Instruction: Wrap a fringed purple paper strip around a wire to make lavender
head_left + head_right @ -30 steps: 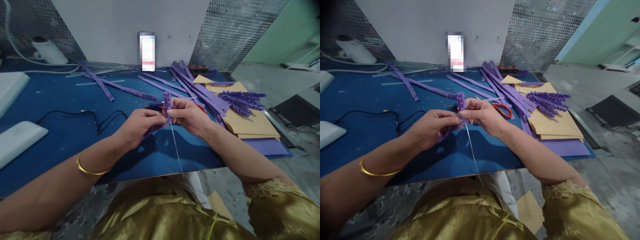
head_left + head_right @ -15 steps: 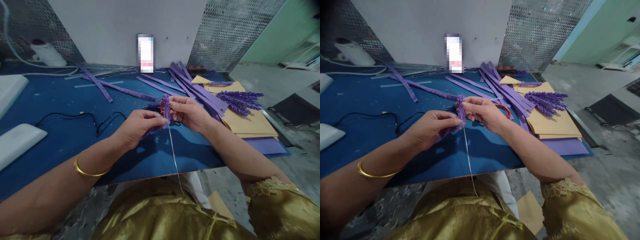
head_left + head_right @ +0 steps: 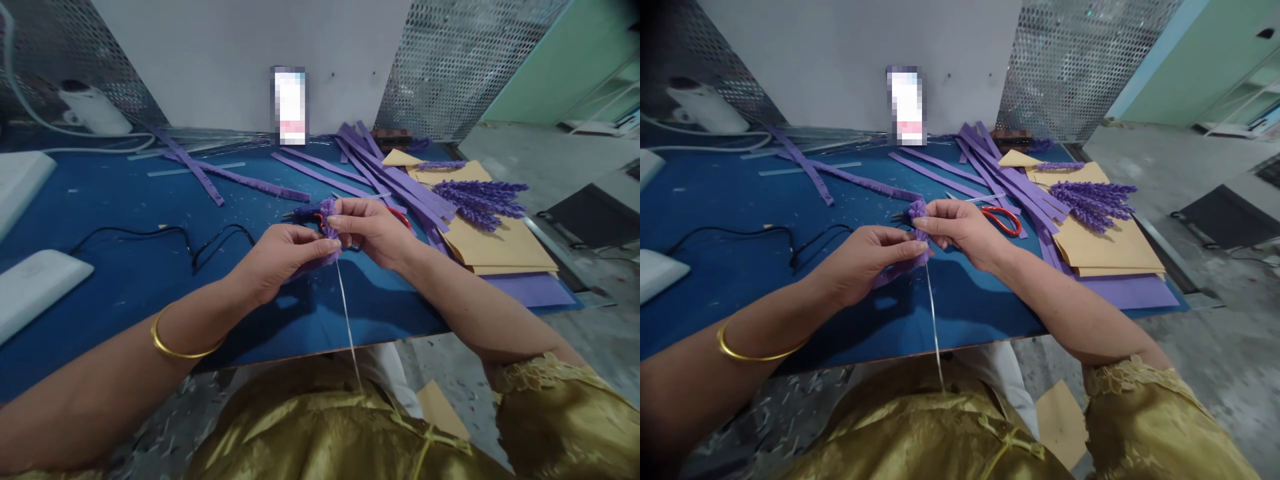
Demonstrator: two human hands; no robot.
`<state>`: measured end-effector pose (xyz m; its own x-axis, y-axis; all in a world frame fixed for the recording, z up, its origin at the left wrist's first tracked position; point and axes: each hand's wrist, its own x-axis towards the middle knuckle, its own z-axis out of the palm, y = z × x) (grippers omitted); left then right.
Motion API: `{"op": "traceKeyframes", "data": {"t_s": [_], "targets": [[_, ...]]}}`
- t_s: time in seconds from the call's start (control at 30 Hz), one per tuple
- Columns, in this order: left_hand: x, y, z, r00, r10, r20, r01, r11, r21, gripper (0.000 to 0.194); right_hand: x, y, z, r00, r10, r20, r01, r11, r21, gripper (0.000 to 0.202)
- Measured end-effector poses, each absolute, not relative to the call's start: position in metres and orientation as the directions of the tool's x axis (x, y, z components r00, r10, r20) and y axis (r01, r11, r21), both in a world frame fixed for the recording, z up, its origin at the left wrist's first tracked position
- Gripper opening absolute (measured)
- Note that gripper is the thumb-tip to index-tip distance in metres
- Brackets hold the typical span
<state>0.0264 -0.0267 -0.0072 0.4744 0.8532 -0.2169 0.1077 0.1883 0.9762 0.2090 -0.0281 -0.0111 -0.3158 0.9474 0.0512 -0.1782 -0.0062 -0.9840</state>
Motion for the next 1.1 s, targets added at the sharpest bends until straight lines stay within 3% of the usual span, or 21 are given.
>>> {"op": "traceKeyframes", "data": {"t_s": [0.6, 0.93, 1.1], "targets": [[0.0267, -0.0272, -0.0071, 0.478, 0.866, -0.146, 0.164, 0.075, 0.984, 0.027, 0.2072, -0.0296, -0.0102, -0.280, 0.960, 0.022, -0.155, -0.023, -0.988, 0.037], [0.0262, -0.0215, -0.0040, 0.475, 0.857, -0.199, 0.019, 0.216, 0.976, 0.022, 0.2082, -0.0289, -0.0094, -0.285, 0.958, -0.020, -0.239, -0.091, -0.967, 0.032], [0.0272, -0.0204, -0.0064, 0.439, 0.866, -0.239, -0.112, 0.317, 0.942, 0.029, 0.2083, -0.0251, -0.0127, -0.327, 0.943, 0.065, -0.285, -0.033, -0.958, 0.034]]}}
